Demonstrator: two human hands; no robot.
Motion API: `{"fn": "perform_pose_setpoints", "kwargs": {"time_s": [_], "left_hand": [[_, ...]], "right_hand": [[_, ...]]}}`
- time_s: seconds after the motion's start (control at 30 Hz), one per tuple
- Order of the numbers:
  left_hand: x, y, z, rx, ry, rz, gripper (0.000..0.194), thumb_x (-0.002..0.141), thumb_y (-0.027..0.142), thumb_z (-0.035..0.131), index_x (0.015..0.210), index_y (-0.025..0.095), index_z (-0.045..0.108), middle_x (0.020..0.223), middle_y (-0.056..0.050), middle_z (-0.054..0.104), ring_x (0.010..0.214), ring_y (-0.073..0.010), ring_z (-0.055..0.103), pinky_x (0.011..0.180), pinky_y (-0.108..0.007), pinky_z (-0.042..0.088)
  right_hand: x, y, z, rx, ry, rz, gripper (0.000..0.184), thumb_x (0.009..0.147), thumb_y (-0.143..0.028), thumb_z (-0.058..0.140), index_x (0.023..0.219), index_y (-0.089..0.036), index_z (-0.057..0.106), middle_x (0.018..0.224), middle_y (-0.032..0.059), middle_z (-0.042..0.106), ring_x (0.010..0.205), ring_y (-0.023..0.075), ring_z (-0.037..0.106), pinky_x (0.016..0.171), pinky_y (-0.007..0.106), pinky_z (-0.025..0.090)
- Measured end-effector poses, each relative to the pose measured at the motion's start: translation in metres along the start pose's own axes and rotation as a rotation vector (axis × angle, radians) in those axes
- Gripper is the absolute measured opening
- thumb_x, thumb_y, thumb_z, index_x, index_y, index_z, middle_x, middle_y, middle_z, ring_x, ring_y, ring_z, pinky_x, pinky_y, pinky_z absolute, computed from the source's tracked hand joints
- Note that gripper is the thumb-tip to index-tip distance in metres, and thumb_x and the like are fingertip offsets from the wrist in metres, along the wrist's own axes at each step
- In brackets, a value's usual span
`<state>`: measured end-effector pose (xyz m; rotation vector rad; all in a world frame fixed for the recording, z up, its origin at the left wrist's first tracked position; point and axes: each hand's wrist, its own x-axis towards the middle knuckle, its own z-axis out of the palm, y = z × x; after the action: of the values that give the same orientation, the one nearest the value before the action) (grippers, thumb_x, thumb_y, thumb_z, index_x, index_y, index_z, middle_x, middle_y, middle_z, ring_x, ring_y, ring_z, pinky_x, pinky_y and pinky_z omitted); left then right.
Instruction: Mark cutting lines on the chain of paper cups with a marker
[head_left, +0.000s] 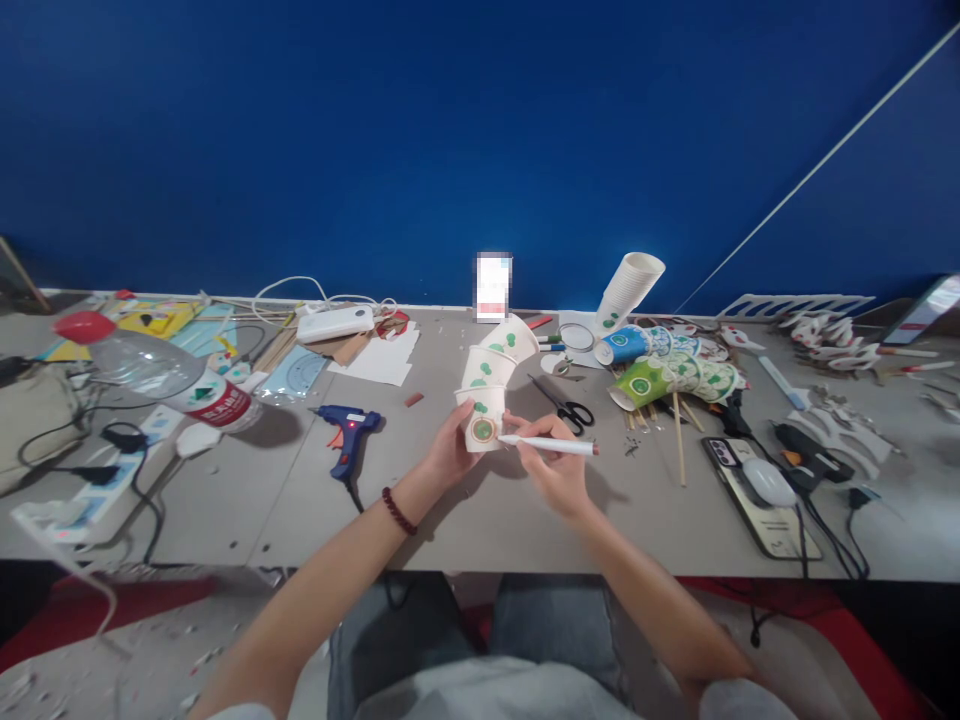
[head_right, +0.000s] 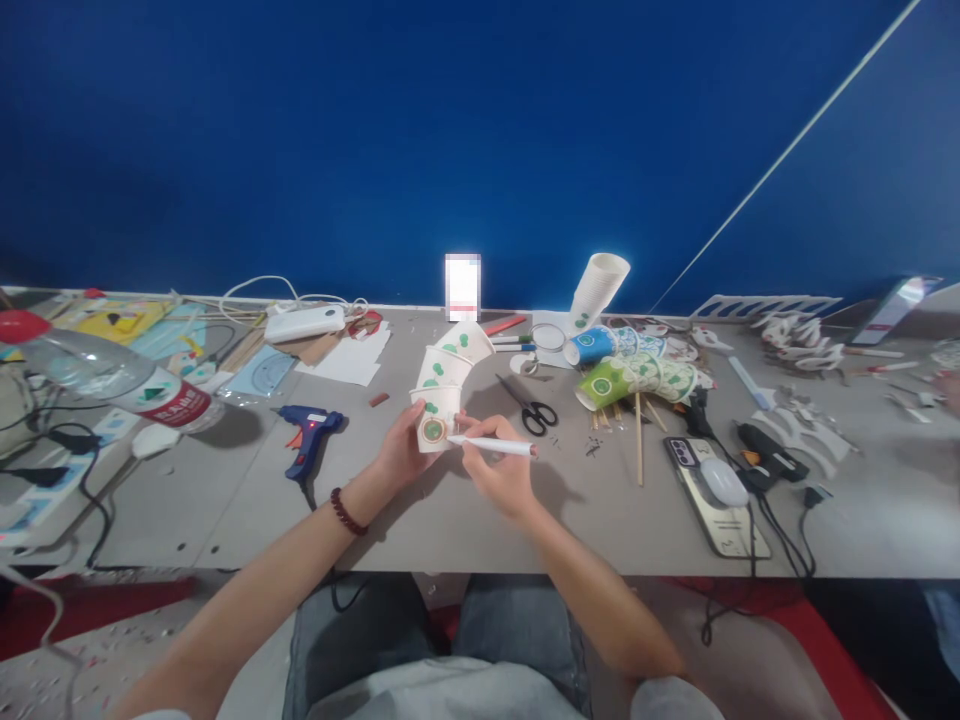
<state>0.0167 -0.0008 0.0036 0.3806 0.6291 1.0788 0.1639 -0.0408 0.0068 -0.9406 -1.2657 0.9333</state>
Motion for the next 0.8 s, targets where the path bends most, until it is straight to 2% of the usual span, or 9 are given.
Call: {"fn": "perform_pose_setpoints", "kwargs": {"time_s": [0.3,0.8], "left_hand": [[-0.002,0.0009,0.0014,0.013,-0.007,-0.001,0.034,0.08,0.039,0.068,0.1,0.011,0.069,0.089,-0.012,0.075,0.08,-0.0224,0.071,0.076,-0.032,0.053],[-0.0001,-0.0006,-0.0019,0.004,-0.021,-0.01,0.034,0.081,0.041,0.066,0.1,0.013,0.07,0.092,-0.011,0.076,0.082,-0.0234,0.071,0.077,-0.034,0.052]], "right_hand": [[-0.0009,0.0057,-0.0001,0.008,0.047,0.001,0.018,0.087,-0.04,0.067,0.082,-0.024,0.059,0.08,0.0008,0.067,0.101,0.0271,0.074,0.098,0.048,0.056],[-0.0016,0.0018,-0.0002,0.029,0.016,-0.018,0.016,0.085,-0.036,0.069,0.079,-0.024,0.06,0.077,0.0002,0.066,0.104,0.0298,0.074,0.097,0.05,0.055]]}}
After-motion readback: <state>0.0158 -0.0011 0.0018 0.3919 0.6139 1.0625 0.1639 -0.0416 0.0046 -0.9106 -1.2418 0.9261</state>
